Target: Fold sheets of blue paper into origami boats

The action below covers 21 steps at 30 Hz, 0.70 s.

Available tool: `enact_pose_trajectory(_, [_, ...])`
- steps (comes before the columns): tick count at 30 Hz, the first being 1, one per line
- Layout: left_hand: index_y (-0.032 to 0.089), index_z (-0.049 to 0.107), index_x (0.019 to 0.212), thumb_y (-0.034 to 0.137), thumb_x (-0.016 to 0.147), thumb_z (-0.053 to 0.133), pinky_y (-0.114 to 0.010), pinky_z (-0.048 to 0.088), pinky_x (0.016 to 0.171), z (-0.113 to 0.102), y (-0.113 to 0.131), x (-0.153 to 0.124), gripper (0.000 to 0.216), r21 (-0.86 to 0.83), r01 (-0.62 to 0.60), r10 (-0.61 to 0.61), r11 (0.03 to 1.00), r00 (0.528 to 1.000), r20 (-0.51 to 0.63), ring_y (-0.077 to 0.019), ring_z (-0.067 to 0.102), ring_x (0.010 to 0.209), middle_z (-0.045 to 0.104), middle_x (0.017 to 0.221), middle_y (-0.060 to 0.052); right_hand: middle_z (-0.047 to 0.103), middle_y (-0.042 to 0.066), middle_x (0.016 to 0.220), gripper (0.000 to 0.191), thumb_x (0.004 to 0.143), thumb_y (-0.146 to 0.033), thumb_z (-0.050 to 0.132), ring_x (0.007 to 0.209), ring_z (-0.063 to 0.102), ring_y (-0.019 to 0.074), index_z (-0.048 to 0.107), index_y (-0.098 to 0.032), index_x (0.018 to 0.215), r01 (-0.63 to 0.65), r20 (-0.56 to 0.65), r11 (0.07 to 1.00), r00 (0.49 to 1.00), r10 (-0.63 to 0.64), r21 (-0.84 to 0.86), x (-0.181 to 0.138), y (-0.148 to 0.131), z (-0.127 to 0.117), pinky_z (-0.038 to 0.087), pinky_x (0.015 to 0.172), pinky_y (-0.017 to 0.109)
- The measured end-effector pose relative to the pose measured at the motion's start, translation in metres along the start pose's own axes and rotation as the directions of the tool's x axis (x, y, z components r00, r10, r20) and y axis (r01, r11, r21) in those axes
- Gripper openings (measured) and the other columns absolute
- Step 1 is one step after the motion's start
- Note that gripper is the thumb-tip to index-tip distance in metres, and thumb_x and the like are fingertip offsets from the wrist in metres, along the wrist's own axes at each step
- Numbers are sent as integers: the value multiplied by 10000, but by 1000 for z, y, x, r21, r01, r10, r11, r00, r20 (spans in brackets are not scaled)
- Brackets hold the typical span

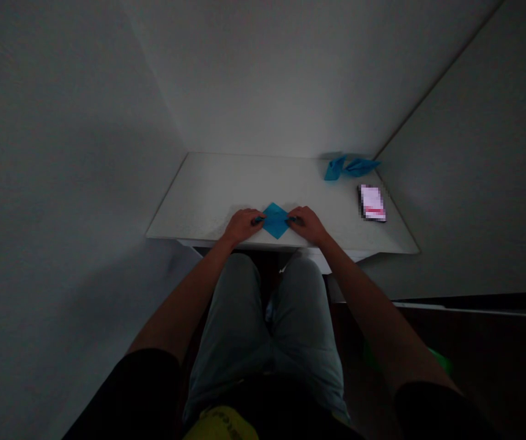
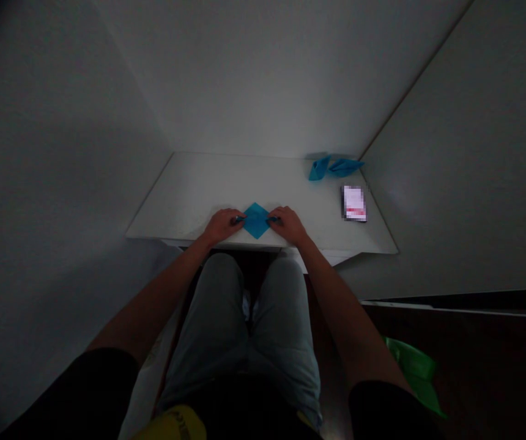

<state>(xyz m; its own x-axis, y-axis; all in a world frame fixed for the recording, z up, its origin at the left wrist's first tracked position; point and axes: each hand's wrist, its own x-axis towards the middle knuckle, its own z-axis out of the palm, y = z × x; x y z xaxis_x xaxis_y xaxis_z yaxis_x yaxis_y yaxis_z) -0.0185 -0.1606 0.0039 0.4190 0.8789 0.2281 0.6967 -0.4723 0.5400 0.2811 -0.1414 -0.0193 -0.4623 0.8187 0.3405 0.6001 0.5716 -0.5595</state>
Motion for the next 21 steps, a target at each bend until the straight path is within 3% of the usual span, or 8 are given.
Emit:
enact_pose_trajectory(3, [276, 856, 1084, 275, 954, 769, -374, 609, 995, 0, 1, -1, 156, -42, -70, 70, 997, 998, -5, -220, 776, 1070, 833, 1174, -41, 807, 72, 1152, 156, 949, -333, 748, 1073, 707, 289, 846, -284, 1059, 44, 27, 999, 999, -44, 0, 1, 0, -1, 523, 1028, 500])
enact_pose_trajectory(8, [277, 862, 1110, 332, 919, 842, -362, 624, 927, 0, 2, -4, 199, -48, -69, 67, 996, 997, -31, -199, 772, 984, 802, 1218, -52, 798, 67, 1174, 173, 902, -338, 815, 1070, 710, 289, 851, -289, 1064, 59, 16, 998, 998, -59, 11, 0, -3, -3, 522, 1034, 500])
enact_pose_trajectory(11, [280, 840, 1199, 348, 920, 847, -373, 613, 939, -1, 3, -5, 287, 2, -85, 85, 996, 996, -30, -208, 756, 1012, 770, 1274, -66, 784, 69, 1197, 290, 859, -319, 841, 1086, 706, 299, 834, -283, 1147, 70, 15, 998, 997, -69, -2, -1, -6, -4, 517, 1036, 496])
enact_pose_trajectory(15, [280, 827, 1266, 377, 959, 812, -457, 551, 1069, 0, 4, -6, 322, 136, -157, 162, 978, 986, -29, -277, 702, 1189, 753, 1288, -101, 748, 84, 1251, 472, 833, -345, 870, 1168, 677, 328, 793, -287, 1295, 71, 0, 997, 997, -71, -32, -2, -8, -5, 503, 1068, 517])
enact_pose_trajectory(21, [300, 843, 1211, 379, 1015, 743, -466, 526, 1099, 3, 3, -4, 234, 140, -180, 180, 974, 984, 13, -276, 689, 1208, 784, 1258, -87, 769, 91, 1239, 240, 916, -323, 781, 1160, 679, 318, 816, -275, 1148, 66, 38, 997, 997, -64, -43, 0, -6, -3, 508, 1075, 519])
